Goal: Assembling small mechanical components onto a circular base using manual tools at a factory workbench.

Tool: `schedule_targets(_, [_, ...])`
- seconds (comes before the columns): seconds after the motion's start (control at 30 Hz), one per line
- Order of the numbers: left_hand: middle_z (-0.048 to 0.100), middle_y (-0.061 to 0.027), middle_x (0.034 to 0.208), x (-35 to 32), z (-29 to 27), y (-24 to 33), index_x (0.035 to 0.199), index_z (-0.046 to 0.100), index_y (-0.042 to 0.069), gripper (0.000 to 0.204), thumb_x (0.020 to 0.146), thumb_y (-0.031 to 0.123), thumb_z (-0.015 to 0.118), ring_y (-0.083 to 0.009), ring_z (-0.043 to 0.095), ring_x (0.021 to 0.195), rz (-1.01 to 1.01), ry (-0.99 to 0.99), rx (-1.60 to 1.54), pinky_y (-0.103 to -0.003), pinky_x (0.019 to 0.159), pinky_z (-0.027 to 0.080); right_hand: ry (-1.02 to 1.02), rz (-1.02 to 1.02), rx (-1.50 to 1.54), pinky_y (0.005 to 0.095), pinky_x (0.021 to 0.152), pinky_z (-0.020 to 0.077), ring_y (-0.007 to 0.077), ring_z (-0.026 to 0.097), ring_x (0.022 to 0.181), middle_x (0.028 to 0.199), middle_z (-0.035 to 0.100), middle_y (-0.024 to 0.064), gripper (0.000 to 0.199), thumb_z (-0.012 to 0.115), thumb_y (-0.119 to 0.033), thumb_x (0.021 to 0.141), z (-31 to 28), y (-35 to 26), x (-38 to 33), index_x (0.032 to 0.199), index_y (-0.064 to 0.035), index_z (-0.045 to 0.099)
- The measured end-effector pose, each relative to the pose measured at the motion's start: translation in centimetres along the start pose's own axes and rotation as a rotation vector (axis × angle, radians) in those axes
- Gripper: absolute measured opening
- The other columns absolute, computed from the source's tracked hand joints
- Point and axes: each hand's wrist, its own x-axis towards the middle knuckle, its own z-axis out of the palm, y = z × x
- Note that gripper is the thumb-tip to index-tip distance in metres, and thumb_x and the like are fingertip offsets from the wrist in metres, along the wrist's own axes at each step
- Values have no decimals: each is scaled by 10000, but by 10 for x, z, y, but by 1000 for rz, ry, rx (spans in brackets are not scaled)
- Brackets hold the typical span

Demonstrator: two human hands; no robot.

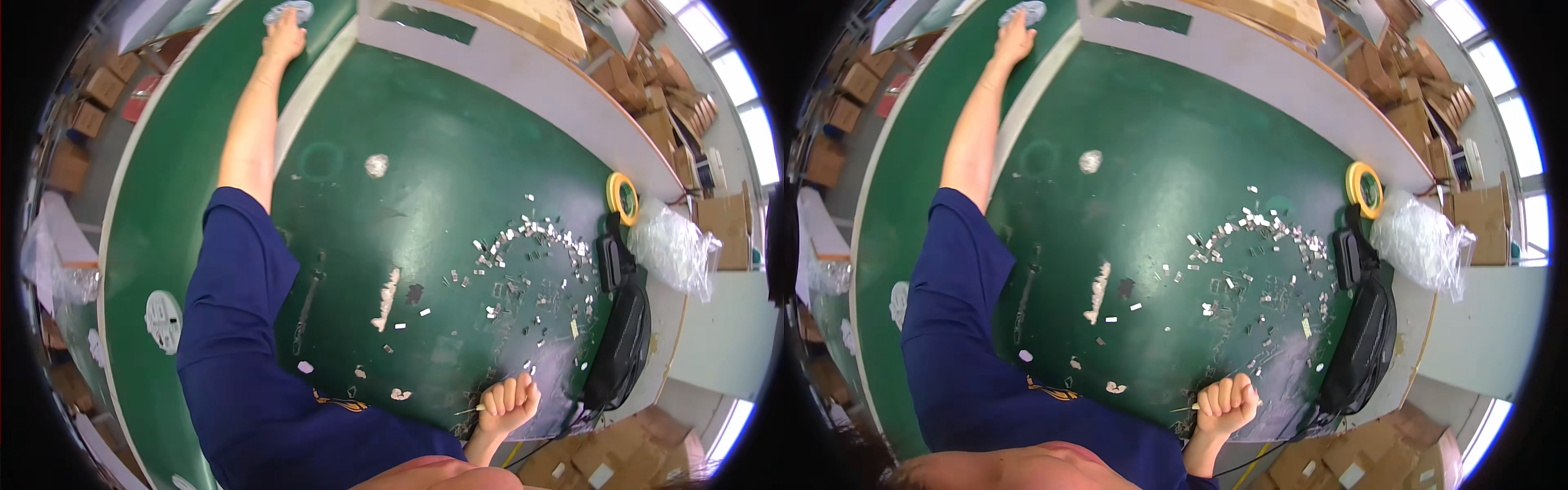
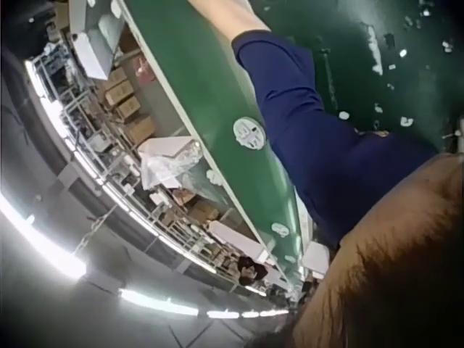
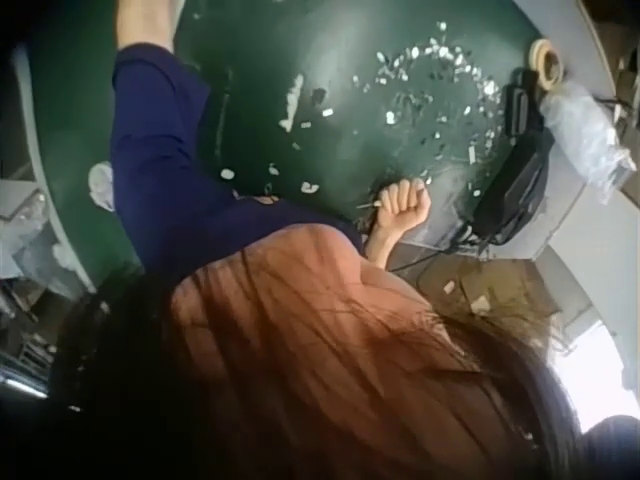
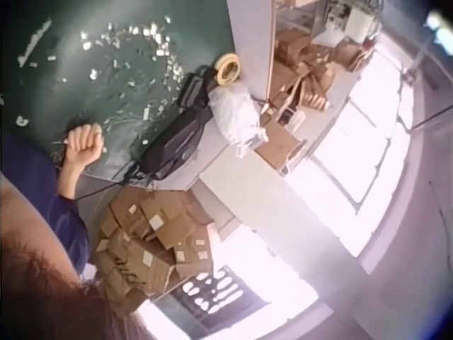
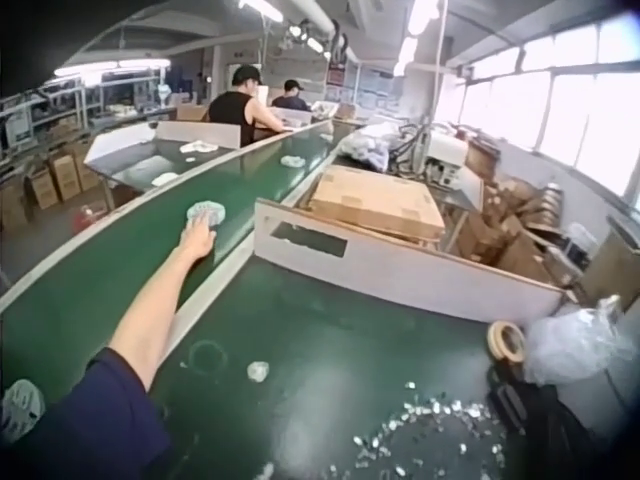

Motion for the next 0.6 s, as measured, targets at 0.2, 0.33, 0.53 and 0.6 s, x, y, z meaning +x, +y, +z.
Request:
schedule_targets(0.2, [581, -147, 1323, 4, -11, 47, 1264, 618, 128, 402, 880, 236, 668, -333, 531, 1256, -160, -182, -25, -448, 976, 471, 25, -34, -172, 266, 420, 302, 101, 289, 431, 547, 317, -3, 301, 452, -215, 1015, 11, -1, 5, 751, -73, 418])
schedule_targets(0.33, [650, -99, 1212, 3, -14, 15, 1142, 694, 152, 286, 864, 221, 698, -273, 599, 1162, 55, -214, -114, -405, 936, 496, 99, -43, -654, 247, 403, 289, 75, 293, 414, 559, 362, -14, 151, 510, -110, 984, 32, 1, 11, 868, -16, 532])
schedule_targets(0.53, [668, -106, 1040, -16, -70, 37, 1023, 702, 81, 196, 842, 155, 701, -268, 632, 997, 160, -3, -447, -372, 878, 491, 130, 44, -1267, 227, 427, 316, 45, 386, 475, 675, 531, 8, 96, 605, 11, 914, 67, -16, 38, 1002, 26, 642])
schedule_targets(0.6, [638, -166, 923, -42, -160, 83, 923, 682, 34, 155, 791, 111, 705, -345, 614, 902, 219, 88, -493, -414, 805, 487, 107, 30, -1521, 222, 468, 370, 47, 498, 561, 758, 598, 27, 77, 625, 17, 897, 73, -20, 51, 963, 25, 663])
